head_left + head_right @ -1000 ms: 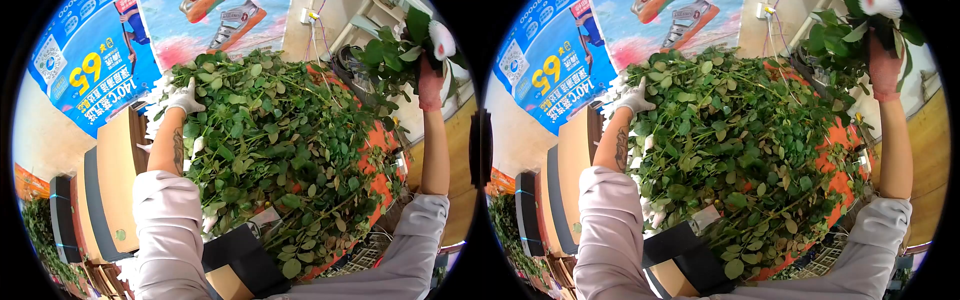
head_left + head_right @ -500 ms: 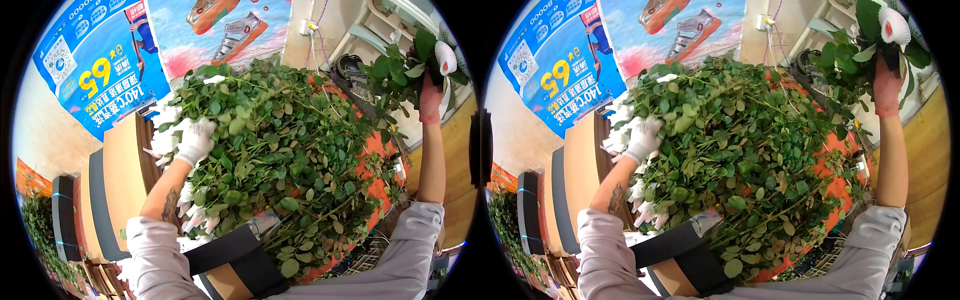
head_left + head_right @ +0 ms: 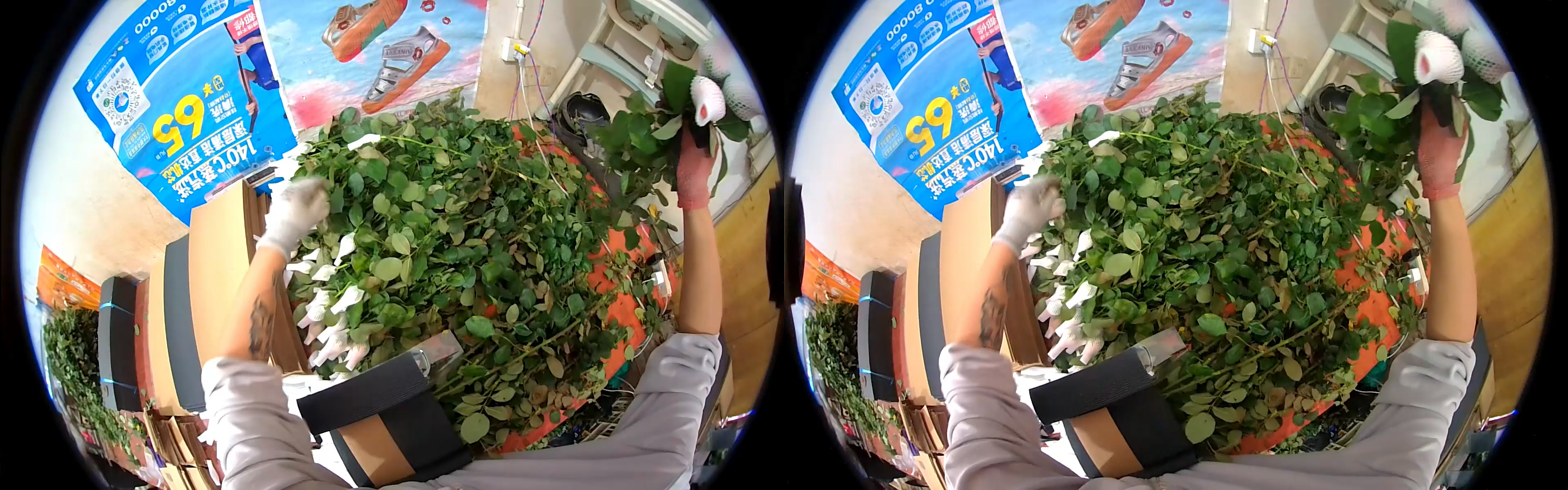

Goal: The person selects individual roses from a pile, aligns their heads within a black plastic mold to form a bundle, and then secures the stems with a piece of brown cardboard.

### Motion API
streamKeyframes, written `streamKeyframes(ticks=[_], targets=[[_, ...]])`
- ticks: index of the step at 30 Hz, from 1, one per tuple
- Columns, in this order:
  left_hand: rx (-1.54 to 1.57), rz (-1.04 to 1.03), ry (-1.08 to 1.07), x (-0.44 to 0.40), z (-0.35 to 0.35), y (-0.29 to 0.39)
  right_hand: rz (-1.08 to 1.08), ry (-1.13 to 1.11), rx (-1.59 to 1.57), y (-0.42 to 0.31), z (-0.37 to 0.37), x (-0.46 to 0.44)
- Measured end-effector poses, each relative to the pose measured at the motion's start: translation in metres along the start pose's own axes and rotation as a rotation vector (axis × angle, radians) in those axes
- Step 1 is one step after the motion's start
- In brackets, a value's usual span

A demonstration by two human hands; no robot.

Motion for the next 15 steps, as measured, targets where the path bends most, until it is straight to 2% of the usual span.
streamKeyframes(ticks=[1,3,4,7,9,10,12,13,15], targets=[[-0.102,0.018,0.226,-0.016,-0.006,-0.029,-0.042,0.009,-0.051,0.0,-0.005,0.004],[-0.328,0.054,0.306,-0.039,-0.02,-0.071,0.02,-0.063,-0.078,-0.02,-0.014,0.012],[-0.326,0.138,0.201,-0.047,-0.027,-0.079,0.05,-0.1,-0.092,-0.03,-0.018,0.017],[-0.127,0.389,-0.203,-0.056,-0.055,-0.08,0.292,-0.175,0.229,-0.033,-0.032,0.027],[-0.012,0.391,-0.35,-0.051,-0.042,-0.05,0.531,-0.172,0.447,-0.035,-0.039,0.034],[-0.079,0.384,-0.421,-0.054,-0.042,-0.047,0.48,-0.196,0.343,-0.044,-0.041,0.033],[-0.215,0.324,-0.256,-0.052,-0.037,-0.039,0.428,-0.225,0.231,-0.051,-0.05,0.036],[-0.299,0.314,-0.167,-0.051,-0.019,-0.027,0.537,-0.233,0.408,-0.046,-0.057,0.039],[-0.468,0.196,-0.193,-0.051,0.035,-0.004,0.613,-0.142,0.551,-0.075,-0.055,0.037]])
Point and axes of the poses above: each hand's wrist, its own x-axis away from the middle knuckle, its own z-axis out of the back of the hand, y = z × x, the point moved 1 cm from there along -x, towards the middle knuckle, and after that the axes turned 3 degrees about -z, right-handed, at the moved point
